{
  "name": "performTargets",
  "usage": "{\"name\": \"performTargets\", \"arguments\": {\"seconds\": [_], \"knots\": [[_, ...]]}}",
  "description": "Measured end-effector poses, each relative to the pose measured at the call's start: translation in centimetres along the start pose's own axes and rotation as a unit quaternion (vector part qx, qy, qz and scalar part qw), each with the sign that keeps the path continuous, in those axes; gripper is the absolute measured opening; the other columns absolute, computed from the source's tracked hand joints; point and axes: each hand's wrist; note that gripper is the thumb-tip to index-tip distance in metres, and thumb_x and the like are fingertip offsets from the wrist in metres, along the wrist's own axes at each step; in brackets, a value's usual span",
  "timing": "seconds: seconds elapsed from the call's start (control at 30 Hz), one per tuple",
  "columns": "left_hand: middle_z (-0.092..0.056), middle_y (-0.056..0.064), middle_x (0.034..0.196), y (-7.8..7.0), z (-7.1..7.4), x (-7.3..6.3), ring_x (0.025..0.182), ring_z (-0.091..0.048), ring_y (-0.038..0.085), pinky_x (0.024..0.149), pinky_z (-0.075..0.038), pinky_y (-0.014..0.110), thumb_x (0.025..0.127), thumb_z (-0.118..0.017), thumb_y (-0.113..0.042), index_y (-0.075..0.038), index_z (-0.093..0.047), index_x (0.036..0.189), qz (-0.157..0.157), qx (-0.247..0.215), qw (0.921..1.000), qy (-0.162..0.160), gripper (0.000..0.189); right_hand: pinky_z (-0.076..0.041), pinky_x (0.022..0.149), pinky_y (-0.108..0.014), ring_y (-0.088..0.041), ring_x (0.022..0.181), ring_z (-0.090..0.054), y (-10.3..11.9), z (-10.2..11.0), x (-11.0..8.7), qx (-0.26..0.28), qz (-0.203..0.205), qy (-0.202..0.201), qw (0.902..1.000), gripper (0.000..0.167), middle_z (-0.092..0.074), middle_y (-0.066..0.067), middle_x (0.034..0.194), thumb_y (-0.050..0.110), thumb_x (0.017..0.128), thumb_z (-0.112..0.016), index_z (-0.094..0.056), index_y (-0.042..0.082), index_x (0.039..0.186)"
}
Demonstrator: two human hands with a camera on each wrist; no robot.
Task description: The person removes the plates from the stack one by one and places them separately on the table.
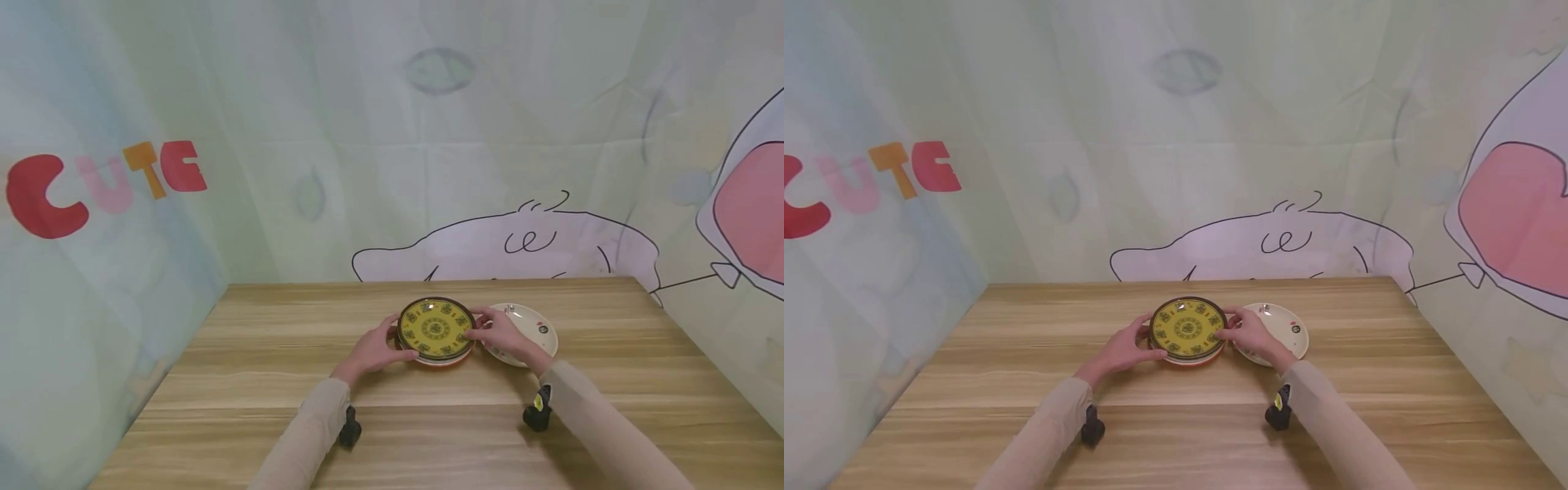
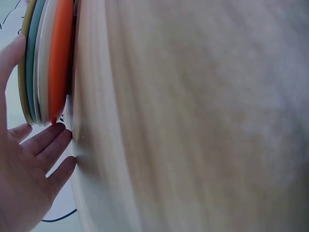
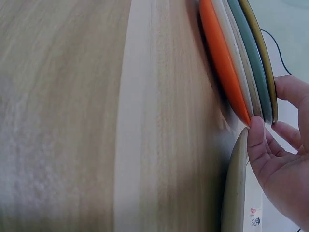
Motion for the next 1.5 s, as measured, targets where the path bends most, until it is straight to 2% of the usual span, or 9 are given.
{"name": "performTargets", "arguments": {"seconds": [0.27,0.57,0.77,1.07,1.27,1.5], "knots": [[-0.047,0.014,0.133,0.2,-0.1,0.2,0.124,-0.042,0.028,0.106,-0.027,0.050,0.066,-0.073,-0.055,-0.015,-0.027,0.142,0.004,0.005,1.0000,0.001,0.097,-0.054,0.061,-0.028,-0.018,0.073,-0.056,0.3,0.2,-0.1,0.013,-0.007,0.010,0.9998,0.062,-0.054,-0.017,0.097,0.013,0.079,-0.068,-0.041,-0.003,0.132],[-0.048,0.015,0.132,0.1,0.1,0.2,0.123,-0.043,0.028,0.105,-0.030,0.048,0.067,-0.072,-0.053,-0.011,-0.031,0.140,-0.003,0.015,0.9999,0.002,0.094,-0.055,0.060,-0.028,-0.020,0.071,-0.058,0.1,0.6,-0.1,0.029,-0.015,0.030,0.9990,0.059,-0.053,-0.017,0.099,0.012,0.082,-0.064,-0.039,0.001,0.134],[-0.047,0.016,0.132,-0.1,0.1,0.0,0.123,-0.043,0.028,0.105,-0.030,0.048,0.067,-0.073,-0.053,-0.011,-0.031,0.140,-0.005,0.014,0.9999,0.007,0.094,-0.051,0.053,-0.026,-0.017,0.064,-0.056,0.0,1.0,-0.3,0.035,-0.009,0.041,0.9985,0.059,-0.053,-0.014,0.090,0.010,0.082,-0.063,-0.038,0.000,0.134],[-0.048,0.017,0.132,-0.1,0.0,0.0,0.122,-0.043,0.029,0.104,-0.030,0.049,0.068,-0.072,-0.052,-0.011,-0.031,0.140,-0.008,0.019,0.9998,0.004,0.093,-0.052,0.053,-0.026,-0.015,0.063,-0.056,-0.1,1.4,-0.6,0.056,-0.009,0.050,0.9971,0.059,-0.052,-0.010,0.083,0.007,0.083,-0.061,-0.035,-0.002,0.136],[-0.047,0.017,0.132,-0.1,0.0,0.0,0.123,-0.043,0.030,0.104,-0.031,0.048,0.068,-0.072,-0.052,-0.011,-0.030,0.141,-0.003,0.025,0.9997,0.005,0.093,-0.054,0.056,-0.026,-0.014,0.062,-0.057,-0.1,1.7,-0.7,0.091,-0.024,0.043,0.9947,0.059,-0.048,-0.010,0.085,0.003,0.085,-0.057,-0.031,-0.002,0.138],[-0.046,0.017,0.133,0.0,-0.1,0.1,0.123,-0.042,0.030,0.104,-0.031,0.049,0.068,-0.072,-0.053,-0.010,-0.030,0.141,-0.003,0.016,0.9999,0.005,0.094,-0.055,0.057,-0.026,-0.014,0.061,-0.057,-0.1,1.9,-0.9,0.134,-0.016,0.042,0.9899,0.060,-0.044,-0.011,0.088,-0.002,0.086,-0.053,-0.027,-0.003,0.139]]}}
Point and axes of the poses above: each hand's wrist, its own x-axis towards the middle knuckle, its own z-axis out of the back of the hand, y = z × x
